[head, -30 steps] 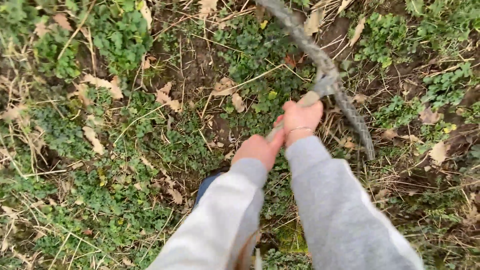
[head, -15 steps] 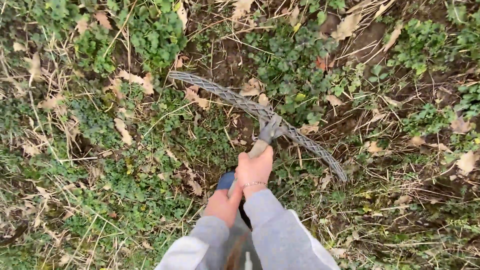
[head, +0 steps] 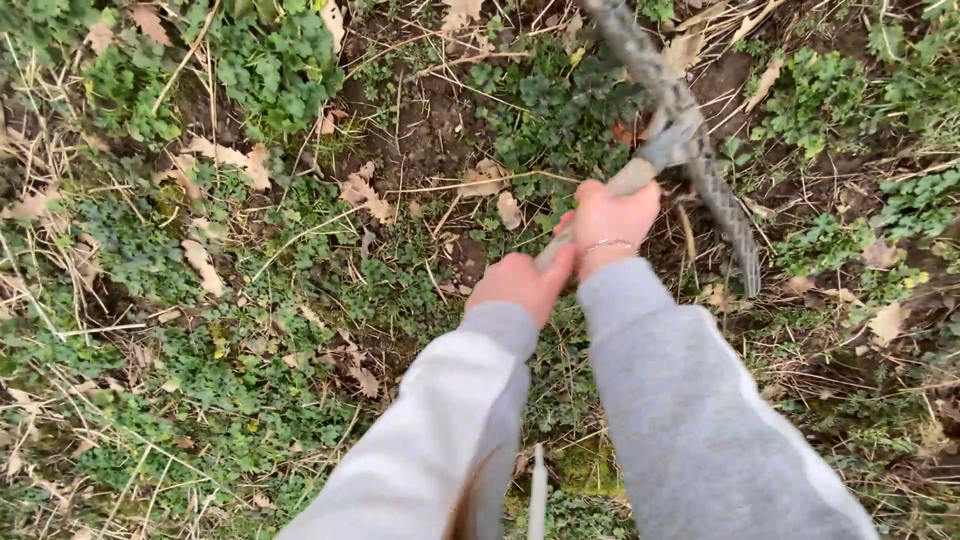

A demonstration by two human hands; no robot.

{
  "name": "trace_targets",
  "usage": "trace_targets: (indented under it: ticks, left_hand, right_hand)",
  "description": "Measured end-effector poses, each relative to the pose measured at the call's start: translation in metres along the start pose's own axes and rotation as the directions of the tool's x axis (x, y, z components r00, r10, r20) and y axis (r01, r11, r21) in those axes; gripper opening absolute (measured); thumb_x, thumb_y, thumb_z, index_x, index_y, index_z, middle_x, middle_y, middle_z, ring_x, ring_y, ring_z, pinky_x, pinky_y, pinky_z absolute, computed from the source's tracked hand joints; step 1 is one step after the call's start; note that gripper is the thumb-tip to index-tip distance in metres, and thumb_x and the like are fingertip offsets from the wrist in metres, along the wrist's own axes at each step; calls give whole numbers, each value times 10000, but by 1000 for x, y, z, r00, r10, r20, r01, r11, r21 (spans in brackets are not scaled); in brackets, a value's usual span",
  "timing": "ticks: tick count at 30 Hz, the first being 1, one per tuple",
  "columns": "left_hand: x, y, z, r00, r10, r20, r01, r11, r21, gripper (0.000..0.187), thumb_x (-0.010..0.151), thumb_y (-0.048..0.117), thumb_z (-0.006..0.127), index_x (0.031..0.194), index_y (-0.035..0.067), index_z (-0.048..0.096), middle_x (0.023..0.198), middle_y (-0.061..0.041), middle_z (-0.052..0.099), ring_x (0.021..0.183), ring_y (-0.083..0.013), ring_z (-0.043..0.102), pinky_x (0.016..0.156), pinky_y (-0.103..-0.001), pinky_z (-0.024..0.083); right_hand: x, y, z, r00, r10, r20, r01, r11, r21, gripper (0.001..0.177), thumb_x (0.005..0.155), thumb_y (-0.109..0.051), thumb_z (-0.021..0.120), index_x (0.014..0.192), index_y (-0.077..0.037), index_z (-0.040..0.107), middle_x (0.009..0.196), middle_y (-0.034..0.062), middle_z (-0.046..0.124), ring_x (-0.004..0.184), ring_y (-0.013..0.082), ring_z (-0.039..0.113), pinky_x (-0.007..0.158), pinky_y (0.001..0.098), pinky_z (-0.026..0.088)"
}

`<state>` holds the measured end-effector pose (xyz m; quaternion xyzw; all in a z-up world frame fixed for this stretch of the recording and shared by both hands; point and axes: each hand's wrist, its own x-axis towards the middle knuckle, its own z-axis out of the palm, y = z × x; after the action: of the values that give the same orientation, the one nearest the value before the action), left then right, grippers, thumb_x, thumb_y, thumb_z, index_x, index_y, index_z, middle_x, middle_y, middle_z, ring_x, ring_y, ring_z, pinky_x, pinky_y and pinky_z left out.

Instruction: The person uses a pickaxe to break up the soil and dig into the ground outdoors among grass and fallen leaves.

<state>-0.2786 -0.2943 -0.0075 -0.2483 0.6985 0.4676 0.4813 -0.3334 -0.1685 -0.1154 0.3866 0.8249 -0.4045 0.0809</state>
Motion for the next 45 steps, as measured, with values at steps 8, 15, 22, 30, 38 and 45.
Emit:
trace_targets:
  ticks: [8, 15, 22, 30, 38, 45]
  left_hand:
    - [-23, -127, -9, 966, -260, 16, 260, 965, -17, 787, 893, 675, 430, 1159, -4, 725, 1164, -232, 721, 1239, -353, 641, 1058, -487, 495]
    - [-69, -146, -64, 939, -344, -6, 341, 933, -112, 815, 908, 666, 405, 1178, -44, 701, 1253, -284, 689, 1316, -397, 581, 1130, -504, 453]
    - [-23, -79, -131, 994, -113, 1, 113, 990, -78, 831, 825, 683, 414, 1116, -21, 744, 1180, -261, 706, 1218, -406, 633, 1025, -509, 497]
    - [2, -50, -180, 997, -30, 64, 37, 994, -104, 972, 778, 731, 360, 1329, -25, 623, 1351, -228, 638, 1319, -345, 588, 1098, -463, 450]
    - [-5, -161, -199, 981, -144, 132, 166, 971, -172, 917, 865, 772, 376, 1267, -13, 627, 1175, -217, 689, 1149, -339, 675, 971, -465, 526]
    - [-35, -263, -231, 949, -250, 190, 267, 961, -72, 862, 895, 781, 370, 1119, 11, 685, 1073, -196, 717, 1062, -320, 707, 911, -438, 544]
  right_hand:
    - [-151, 5, 45, 953, 281, 118, -269, 957, -108, 572, 798, -53, 663, 1348, -54, 508, 1258, 209, 650, 1210, 366, 649, 1047, 480, 526]
    - [-198, -6, 80, 929, 250, 272, -197, 958, -208, 635, 805, -84, 652, 1401, -22, 440, 1345, 279, 596, 1289, 451, 574, 1121, 570, 463]
    - [-133, -95, 101, 994, 41, 103, -35, 998, -52, 655, 786, -94, 661, 1392, -23, 422, 1254, 215, 633, 1206, 361, 650, 1064, 476, 485]
    - [-56, -95, 148, 995, 103, -8, -103, 987, -120, 703, 713, -109, 674, 1373, -110, 434, 1185, 113, 670, 725, 248, 803, 751, 360, 663]
    - [-197, -83, 201, 997, 82, 1, -79, 966, -247, 466, 717, -113, 664, 1165, -81, 541, 1075, 129, 689, 1087, 295, 711, 972, 462, 551]
    - [-294, -54, 240, 945, 316, 85, -284, 922, -264, 647, 702, -145, 744, 1309, -91, 524, 1282, 125, 658, 1280, 237, 610, 1136, 427, 456]
